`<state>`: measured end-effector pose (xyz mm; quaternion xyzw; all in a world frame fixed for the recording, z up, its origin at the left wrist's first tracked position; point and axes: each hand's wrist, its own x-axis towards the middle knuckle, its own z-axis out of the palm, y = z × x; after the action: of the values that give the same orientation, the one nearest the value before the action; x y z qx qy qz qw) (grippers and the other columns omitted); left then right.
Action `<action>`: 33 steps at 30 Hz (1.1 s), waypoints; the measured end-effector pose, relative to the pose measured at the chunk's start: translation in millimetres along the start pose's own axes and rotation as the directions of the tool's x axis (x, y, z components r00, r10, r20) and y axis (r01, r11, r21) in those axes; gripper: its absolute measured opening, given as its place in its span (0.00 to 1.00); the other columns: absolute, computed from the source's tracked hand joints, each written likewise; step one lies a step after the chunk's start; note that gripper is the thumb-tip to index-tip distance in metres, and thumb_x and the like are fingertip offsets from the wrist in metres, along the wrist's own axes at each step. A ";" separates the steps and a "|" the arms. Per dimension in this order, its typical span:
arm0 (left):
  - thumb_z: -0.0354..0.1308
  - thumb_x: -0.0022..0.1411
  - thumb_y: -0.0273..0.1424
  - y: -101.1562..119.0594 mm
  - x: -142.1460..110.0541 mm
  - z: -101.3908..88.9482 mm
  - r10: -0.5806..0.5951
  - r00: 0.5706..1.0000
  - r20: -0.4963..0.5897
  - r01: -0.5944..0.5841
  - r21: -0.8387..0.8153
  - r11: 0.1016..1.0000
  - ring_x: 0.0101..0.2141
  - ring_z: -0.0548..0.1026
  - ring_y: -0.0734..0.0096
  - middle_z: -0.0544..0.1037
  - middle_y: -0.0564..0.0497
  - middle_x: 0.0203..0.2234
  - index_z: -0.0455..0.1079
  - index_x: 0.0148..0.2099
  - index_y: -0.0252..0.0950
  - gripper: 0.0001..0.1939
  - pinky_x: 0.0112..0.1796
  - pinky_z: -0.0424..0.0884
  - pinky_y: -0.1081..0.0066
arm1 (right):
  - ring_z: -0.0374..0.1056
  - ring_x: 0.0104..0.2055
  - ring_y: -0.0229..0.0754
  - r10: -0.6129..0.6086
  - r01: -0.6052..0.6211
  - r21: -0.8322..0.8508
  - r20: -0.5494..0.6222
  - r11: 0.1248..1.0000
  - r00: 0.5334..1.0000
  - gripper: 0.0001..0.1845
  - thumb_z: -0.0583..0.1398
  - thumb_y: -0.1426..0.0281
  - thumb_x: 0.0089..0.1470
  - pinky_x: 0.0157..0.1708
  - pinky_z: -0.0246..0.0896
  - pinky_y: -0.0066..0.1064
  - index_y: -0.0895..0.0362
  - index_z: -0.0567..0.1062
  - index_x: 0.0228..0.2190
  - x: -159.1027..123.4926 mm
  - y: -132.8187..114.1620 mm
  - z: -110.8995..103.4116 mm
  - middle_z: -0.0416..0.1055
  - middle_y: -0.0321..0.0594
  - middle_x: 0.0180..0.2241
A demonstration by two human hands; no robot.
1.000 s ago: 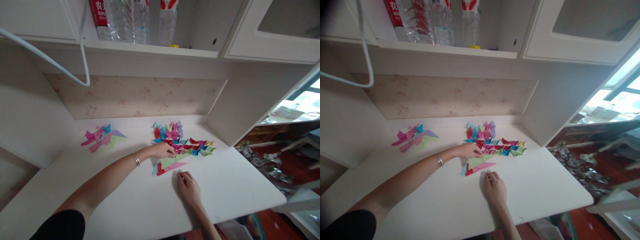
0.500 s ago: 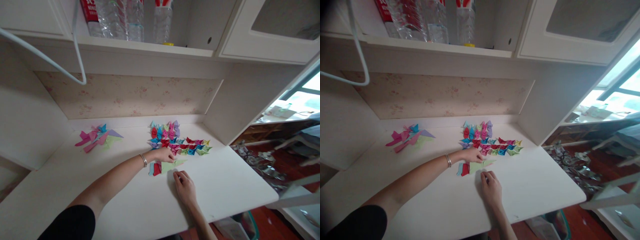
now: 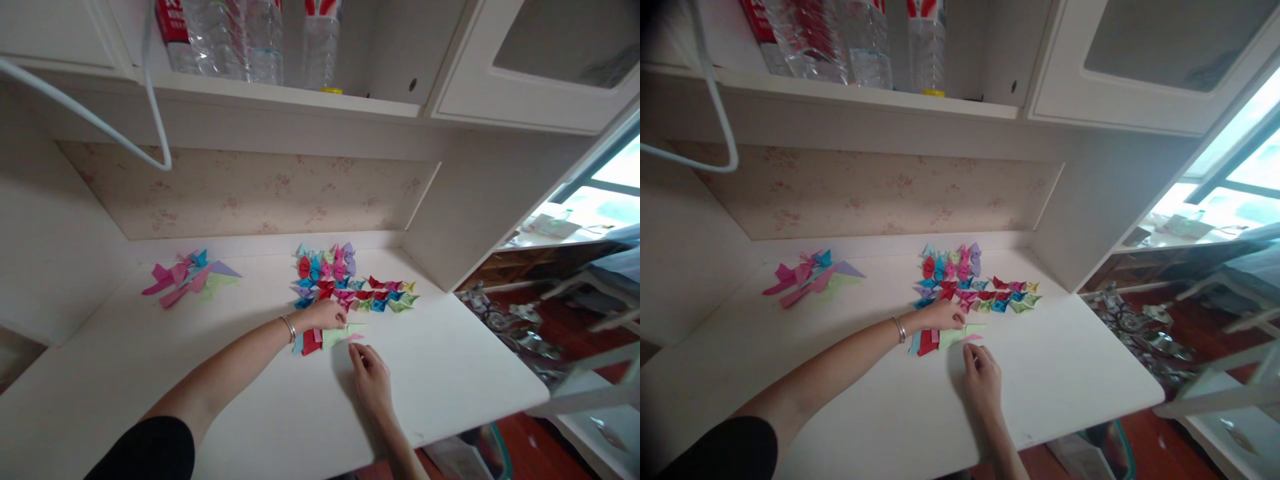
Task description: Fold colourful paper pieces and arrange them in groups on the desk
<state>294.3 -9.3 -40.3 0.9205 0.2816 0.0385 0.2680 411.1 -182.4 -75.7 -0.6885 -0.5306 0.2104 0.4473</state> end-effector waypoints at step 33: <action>0.60 0.55 0.35 12.0 -12.1 -3.0 0.008 0.998 -0.068 -0.007 0.014 1.000 0.36 0.76 0.67 0.82 0.52 0.35 0.78 0.37 0.43 0.08 0.37 0.65 0.74 | 0.65 0.27 0.40 0.004 0.009 -0.111 0.111 0.994 0.994 0.22 0.50 0.54 0.60 0.31 0.55 0.31 0.54 0.77 0.32 0.9 0.4 3.0 0.71 0.38 0.28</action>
<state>289.5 -22.8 -30.6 0.9216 0.2873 0.0689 0.2519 409.4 -180.3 -77.5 -0.6989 -0.5665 0.2179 0.3784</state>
